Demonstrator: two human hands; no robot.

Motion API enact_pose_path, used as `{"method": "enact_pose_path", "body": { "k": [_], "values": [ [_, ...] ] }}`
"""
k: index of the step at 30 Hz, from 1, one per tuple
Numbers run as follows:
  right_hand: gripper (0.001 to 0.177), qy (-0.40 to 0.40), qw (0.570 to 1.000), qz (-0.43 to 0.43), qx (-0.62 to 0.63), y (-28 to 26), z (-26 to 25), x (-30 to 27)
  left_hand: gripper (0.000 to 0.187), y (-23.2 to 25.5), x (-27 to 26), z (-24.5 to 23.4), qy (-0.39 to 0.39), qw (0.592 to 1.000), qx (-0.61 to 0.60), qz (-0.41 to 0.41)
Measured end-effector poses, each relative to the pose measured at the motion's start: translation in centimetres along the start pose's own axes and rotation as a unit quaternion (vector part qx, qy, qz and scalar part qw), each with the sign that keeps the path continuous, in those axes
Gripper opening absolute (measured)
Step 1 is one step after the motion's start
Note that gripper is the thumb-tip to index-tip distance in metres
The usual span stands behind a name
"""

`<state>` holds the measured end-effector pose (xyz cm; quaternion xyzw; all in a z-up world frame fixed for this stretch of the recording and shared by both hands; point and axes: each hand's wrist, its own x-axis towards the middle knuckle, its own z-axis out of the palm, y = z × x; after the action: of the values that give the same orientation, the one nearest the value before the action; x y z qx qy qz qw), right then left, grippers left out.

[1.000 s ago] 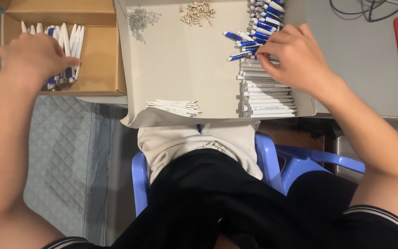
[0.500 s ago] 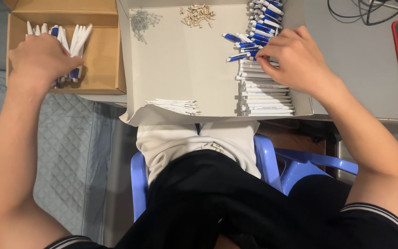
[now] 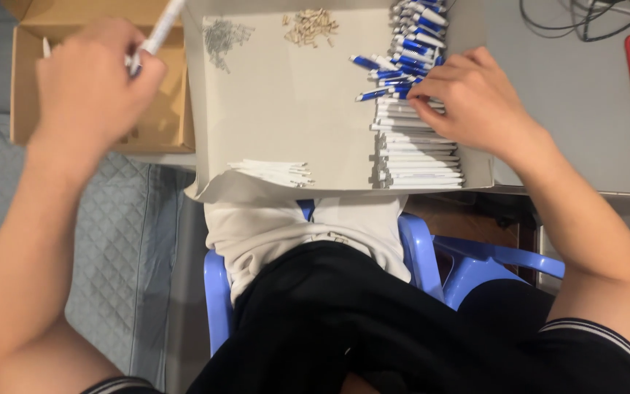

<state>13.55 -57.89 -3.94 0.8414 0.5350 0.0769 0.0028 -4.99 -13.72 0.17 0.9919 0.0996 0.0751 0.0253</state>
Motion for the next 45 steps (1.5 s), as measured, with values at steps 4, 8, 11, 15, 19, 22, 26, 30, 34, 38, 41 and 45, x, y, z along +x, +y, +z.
{"method": "enact_pose_path", "body": {
  "k": [4, 8, 11, 15, 19, 22, 26, 30, 34, 38, 41, 45],
  "values": [
    [0.018, 0.010, 1.000, -0.006, 0.023, -0.3, -0.1, 0.5, 0.020, 3.5, 0.8, -0.4, -0.015, 0.996, -0.042, 0.079],
    [0.018, 0.025, 0.998, -0.004, 0.062, -0.7, 0.0, 1.1, 0.021, 6.3, 1.9, 0.8, -0.005, 0.985, -0.082, 0.152],
    [0.023, 0.013, 0.995, 0.017, 0.102, -1.3, -0.5, 1.4, 0.020, 8.4, 2.6, 1.3, -0.099, 0.972, -0.102, 0.187],
    [0.030, 0.000, 0.986, 0.054, 0.157, -1.5, -1.0, 1.6, 0.025, 10.1, 2.9, 2.0, -0.111, 0.949, -0.134, 0.262],
    [0.032, 0.012, 0.983, 0.046, 0.175, -1.6, -1.1, 1.7, 0.026, 11.6, 3.1, 1.5, -0.167, 0.946, -0.140, 0.240],
    [0.033, 0.013, 0.979, 0.042, 0.200, -1.7, -1.3, 1.9, 0.027, 12.1, 3.6, 1.8, -0.166, 0.943, -0.140, 0.253],
    [0.036, 0.010, 0.976, 0.041, 0.212, -2.0, -1.4, 2.0, 0.026, 12.5, 4.0, 2.7, -0.171, 0.937, -0.136, 0.274],
    [0.024, 0.038, 0.983, 0.005, 0.181, -2.1, -0.7, 2.1, 0.027, 12.6, 4.1, 3.6, -0.173, 0.932, -0.142, 0.283],
    [0.021, 0.036, 0.988, -0.009, 0.150, -2.0, -0.5, 2.0, 0.029, 12.7, 4.2, 3.9, -0.157, 0.930, -0.138, 0.301],
    [0.025, 0.016, 0.994, -0.017, 0.111, -1.8, -0.1, 2.1, 0.029, 12.7, 4.3, 4.2, -0.159, 0.927, -0.137, 0.310],
    [0.026, 0.012, 0.995, -0.038, 0.094, -1.9, 0.0, 1.8, 0.030, 12.9, 4.2, 4.5, -0.159, 0.924, -0.128, 0.322],
    [0.023, 0.020, 0.991, -0.061, 0.115, -1.8, 0.5, 2.0, 0.031, 12.7, 4.0, 4.7, -0.168, 0.922, -0.130, 0.325]
  ]
}}
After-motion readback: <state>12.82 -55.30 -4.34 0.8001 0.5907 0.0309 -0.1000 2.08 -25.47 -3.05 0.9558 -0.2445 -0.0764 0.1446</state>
